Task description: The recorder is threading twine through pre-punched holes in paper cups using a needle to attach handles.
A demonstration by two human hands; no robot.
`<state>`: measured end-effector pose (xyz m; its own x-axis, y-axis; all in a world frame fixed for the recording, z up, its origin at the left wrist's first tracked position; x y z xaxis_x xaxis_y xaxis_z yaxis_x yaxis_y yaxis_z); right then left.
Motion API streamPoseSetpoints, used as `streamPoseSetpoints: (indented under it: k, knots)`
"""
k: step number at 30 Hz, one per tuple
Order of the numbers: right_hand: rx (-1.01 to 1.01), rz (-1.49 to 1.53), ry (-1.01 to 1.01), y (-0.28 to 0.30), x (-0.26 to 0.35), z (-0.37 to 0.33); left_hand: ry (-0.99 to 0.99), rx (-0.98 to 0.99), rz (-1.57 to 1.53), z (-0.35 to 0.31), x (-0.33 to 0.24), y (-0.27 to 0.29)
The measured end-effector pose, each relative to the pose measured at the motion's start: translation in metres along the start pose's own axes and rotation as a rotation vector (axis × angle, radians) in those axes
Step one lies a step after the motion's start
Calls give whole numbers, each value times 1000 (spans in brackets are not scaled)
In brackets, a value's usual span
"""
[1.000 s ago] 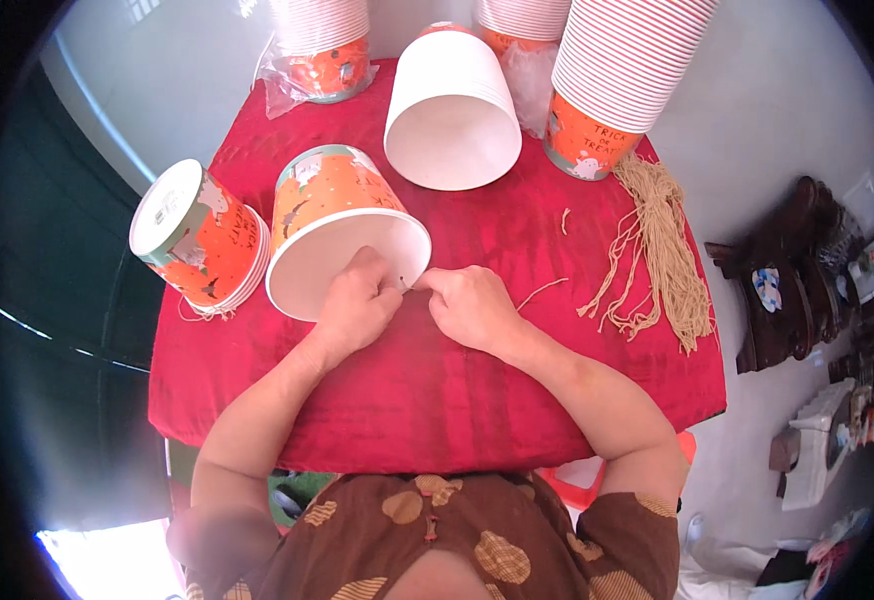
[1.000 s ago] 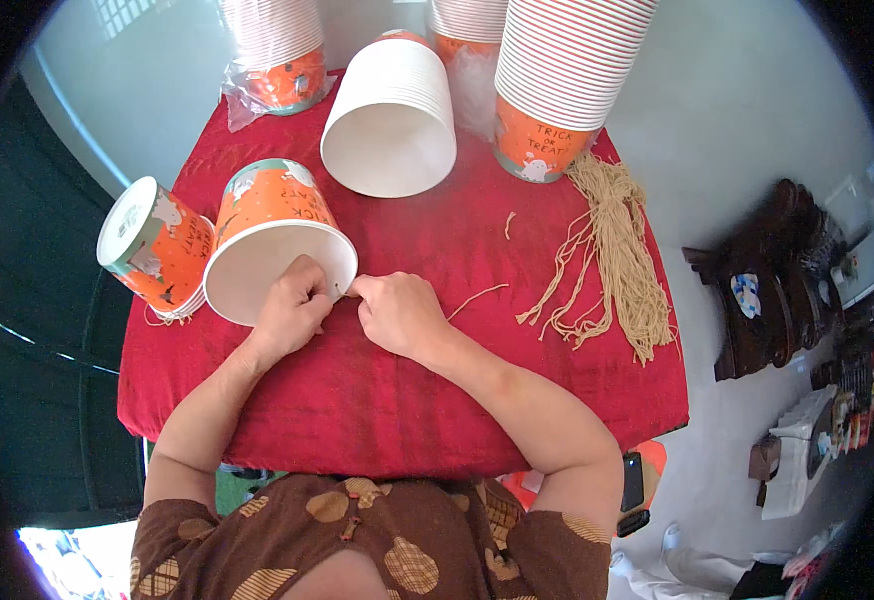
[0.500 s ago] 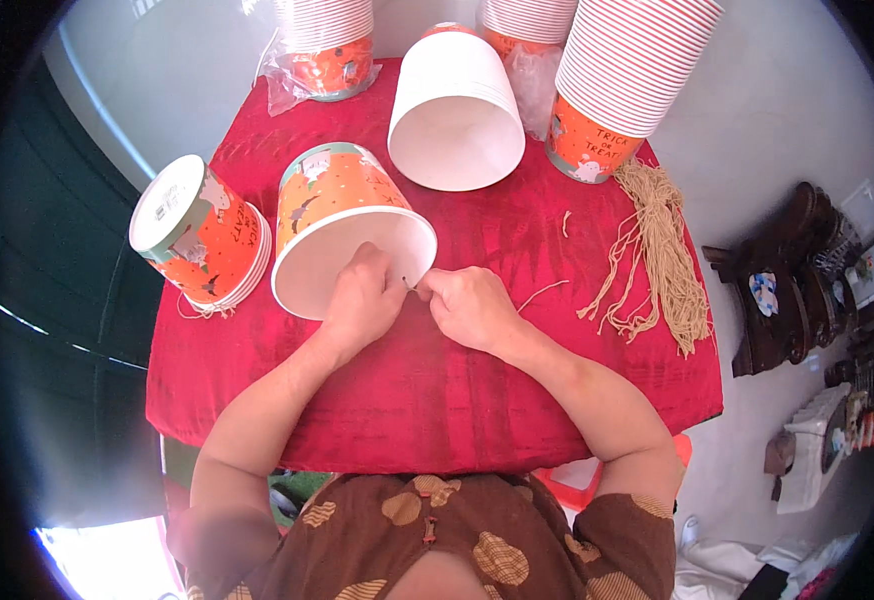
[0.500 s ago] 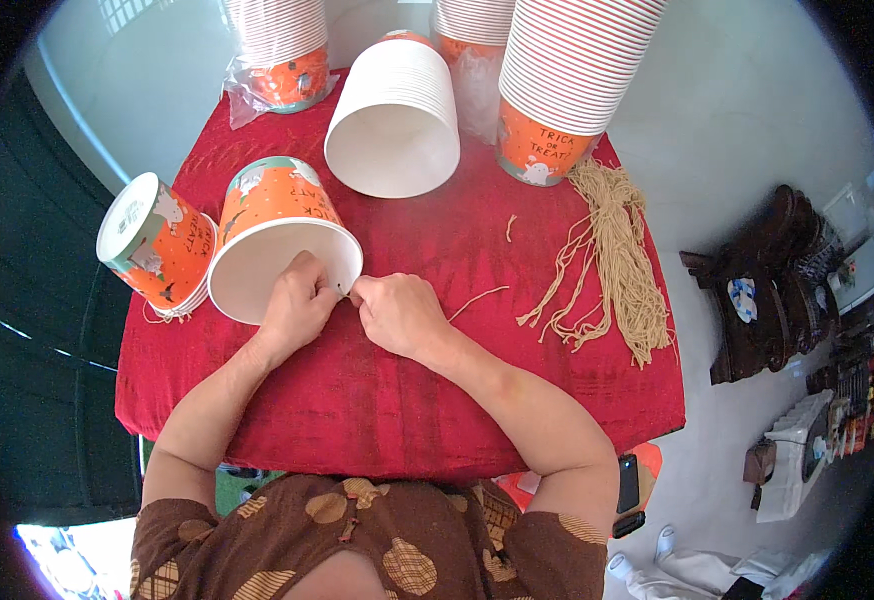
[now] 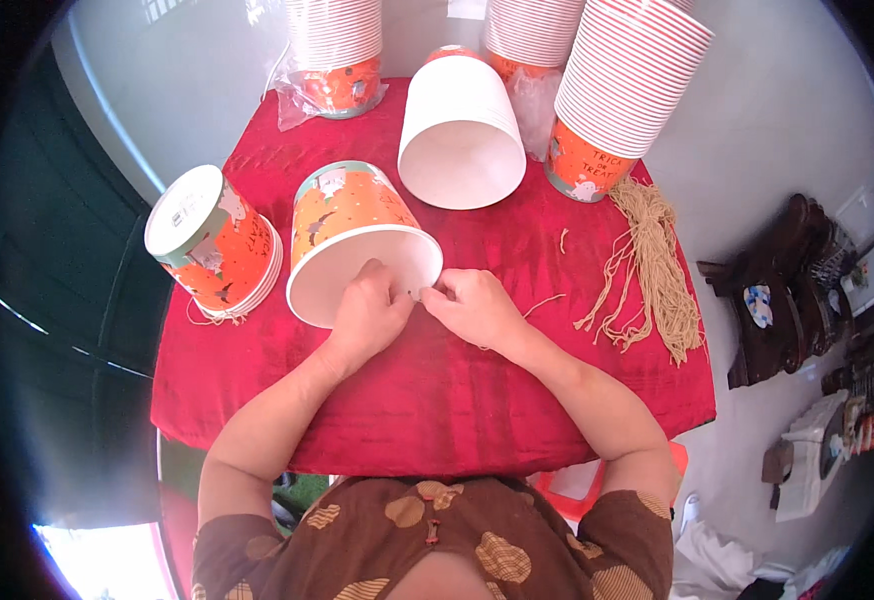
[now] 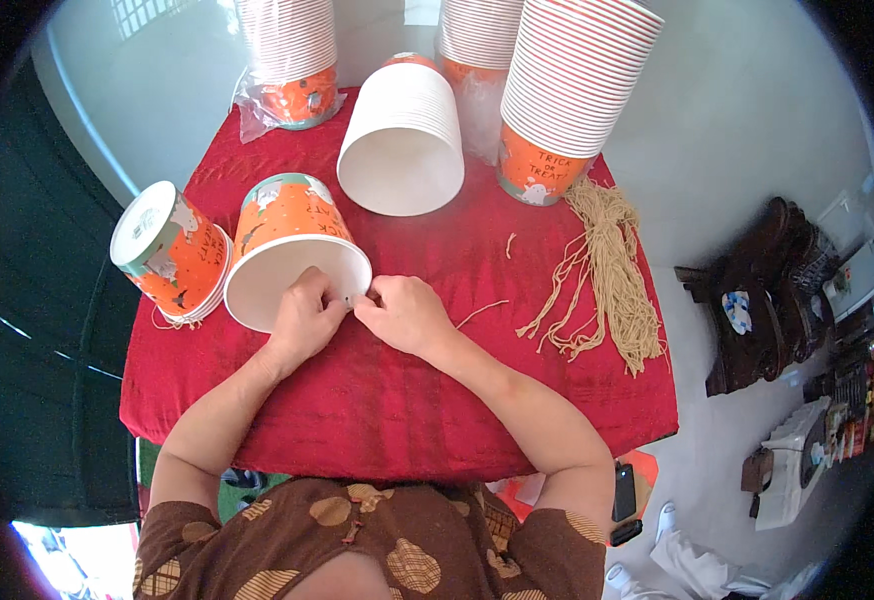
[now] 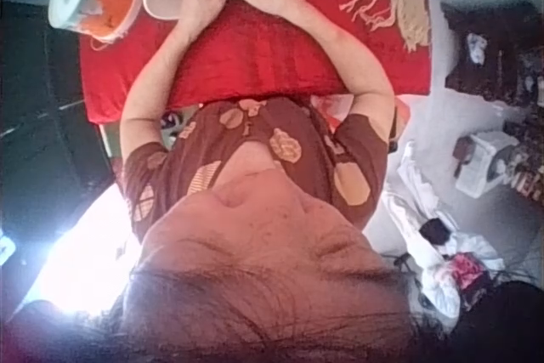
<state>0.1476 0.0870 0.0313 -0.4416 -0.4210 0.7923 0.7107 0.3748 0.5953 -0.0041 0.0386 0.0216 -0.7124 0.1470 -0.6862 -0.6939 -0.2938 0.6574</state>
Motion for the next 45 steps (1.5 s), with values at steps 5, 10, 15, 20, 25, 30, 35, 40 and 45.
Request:
streamPoseSetpoints:
  k: [5,10,15,20,25,30,35,40,45]
  knots:
    - [-32,-167,29,-3,3,17,-57,-11,-1,-2,-4,1]
    - [-218,-229,152,11,17,19,-297,5,-74,-11,-30,7]
    - [-492,-471,398,59,58,10,-555,95,-170,-30,-70,16]
    - [-623,-684,562,86,91,-3,-609,164,-86,-43,-88,31]
    - [-681,-921,597,94,93,-7,-187,187,256,-48,-82,60]
    - [-665,-1067,637,83,95,-10,97,39,414,-33,-73,96]
    - [-619,-1086,761,58,105,-12,88,-41,403,-16,-53,74]
    - [-589,-851,765,59,99,-17,122,-176,228,-6,-4,62]
    - [-524,-418,517,75,90,-35,323,-201,-295,6,-9,73]
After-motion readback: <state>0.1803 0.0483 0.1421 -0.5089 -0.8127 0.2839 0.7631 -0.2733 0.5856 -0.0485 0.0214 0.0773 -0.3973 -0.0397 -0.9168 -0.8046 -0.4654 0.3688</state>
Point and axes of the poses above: each hand's wrist, its own z-axis towards the middle knuckle, its own y-axis out of the back of the hand, x = y × z, the point moved 5 cm from there along z, towards the middle knuckle, and after that the axes turned 1 degree about -z, right-handed, at the moved point
